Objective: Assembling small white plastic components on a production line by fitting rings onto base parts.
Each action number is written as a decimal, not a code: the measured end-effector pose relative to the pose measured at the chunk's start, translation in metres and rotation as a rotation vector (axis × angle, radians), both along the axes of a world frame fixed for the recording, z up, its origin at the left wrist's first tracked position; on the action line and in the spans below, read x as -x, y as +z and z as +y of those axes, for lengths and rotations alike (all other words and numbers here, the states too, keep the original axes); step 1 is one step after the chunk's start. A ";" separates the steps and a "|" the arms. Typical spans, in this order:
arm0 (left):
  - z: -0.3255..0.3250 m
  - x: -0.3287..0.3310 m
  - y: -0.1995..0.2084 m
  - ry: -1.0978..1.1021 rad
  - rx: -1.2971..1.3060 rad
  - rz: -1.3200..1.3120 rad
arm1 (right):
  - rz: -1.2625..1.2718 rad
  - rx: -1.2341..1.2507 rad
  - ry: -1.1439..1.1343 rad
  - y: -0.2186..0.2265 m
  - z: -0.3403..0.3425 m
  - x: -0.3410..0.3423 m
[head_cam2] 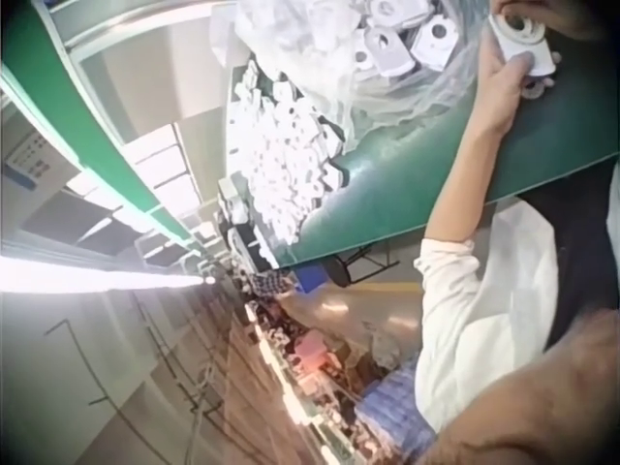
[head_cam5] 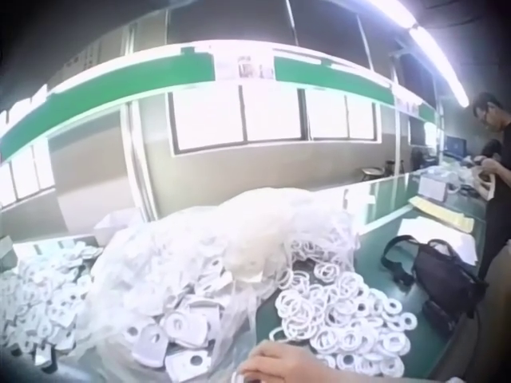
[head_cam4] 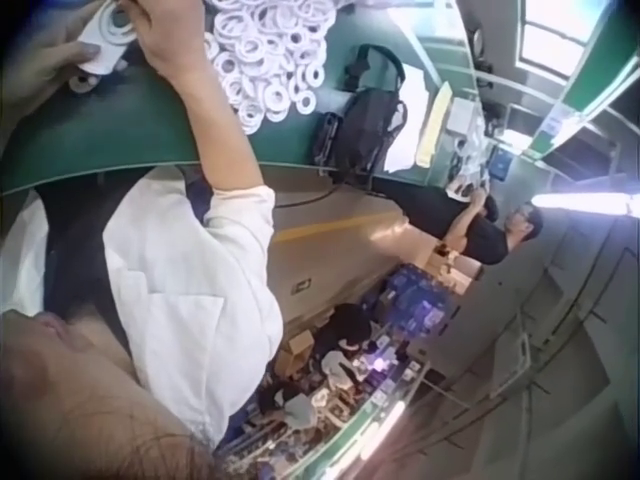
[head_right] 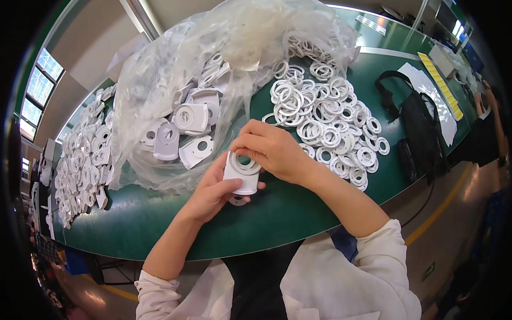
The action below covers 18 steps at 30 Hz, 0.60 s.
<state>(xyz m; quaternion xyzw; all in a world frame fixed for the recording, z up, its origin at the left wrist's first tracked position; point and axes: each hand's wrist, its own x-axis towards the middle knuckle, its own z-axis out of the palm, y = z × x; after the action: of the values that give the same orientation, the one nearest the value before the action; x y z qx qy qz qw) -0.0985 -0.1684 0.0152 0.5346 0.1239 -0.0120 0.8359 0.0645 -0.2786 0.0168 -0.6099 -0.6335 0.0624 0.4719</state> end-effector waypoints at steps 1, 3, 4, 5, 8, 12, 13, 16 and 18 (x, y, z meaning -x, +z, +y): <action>0.000 0.000 0.001 0.000 0.001 0.001 | -0.003 0.000 0.006 0.000 0.000 0.000; 0.000 0.001 0.003 -0.029 0.018 -0.002 | -0.006 0.000 0.009 0.000 0.000 -0.001; 0.000 0.001 0.003 -0.031 0.018 -0.002 | -0.034 -0.011 0.036 0.000 0.000 -0.001; 0.000 0.001 0.004 -0.045 0.034 0.001 | -0.062 -0.022 0.063 0.000 0.000 -0.002; -0.003 0.002 0.006 -0.048 0.048 0.008 | -0.113 -0.030 0.097 0.001 -0.001 -0.001; -0.006 0.003 0.000 -0.030 -0.086 0.018 | -0.145 -0.060 0.090 -0.001 -0.001 0.002; -0.006 0.003 0.001 -0.031 -0.087 0.018 | -0.122 -0.084 0.060 -0.002 -0.001 0.004; -0.006 0.004 0.003 0.013 -0.187 0.050 | 0.087 -0.039 -0.022 0.006 -0.003 0.011; -0.006 0.004 -0.004 0.028 -0.238 -0.074 | 0.270 0.029 -0.075 0.007 -0.004 0.009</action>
<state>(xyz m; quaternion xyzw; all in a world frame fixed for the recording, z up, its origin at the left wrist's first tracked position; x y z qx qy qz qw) -0.1024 -0.1747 0.0111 0.6281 0.1011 0.0338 0.7708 0.0557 -0.2823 0.0234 -0.6259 -0.5402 0.1355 0.5460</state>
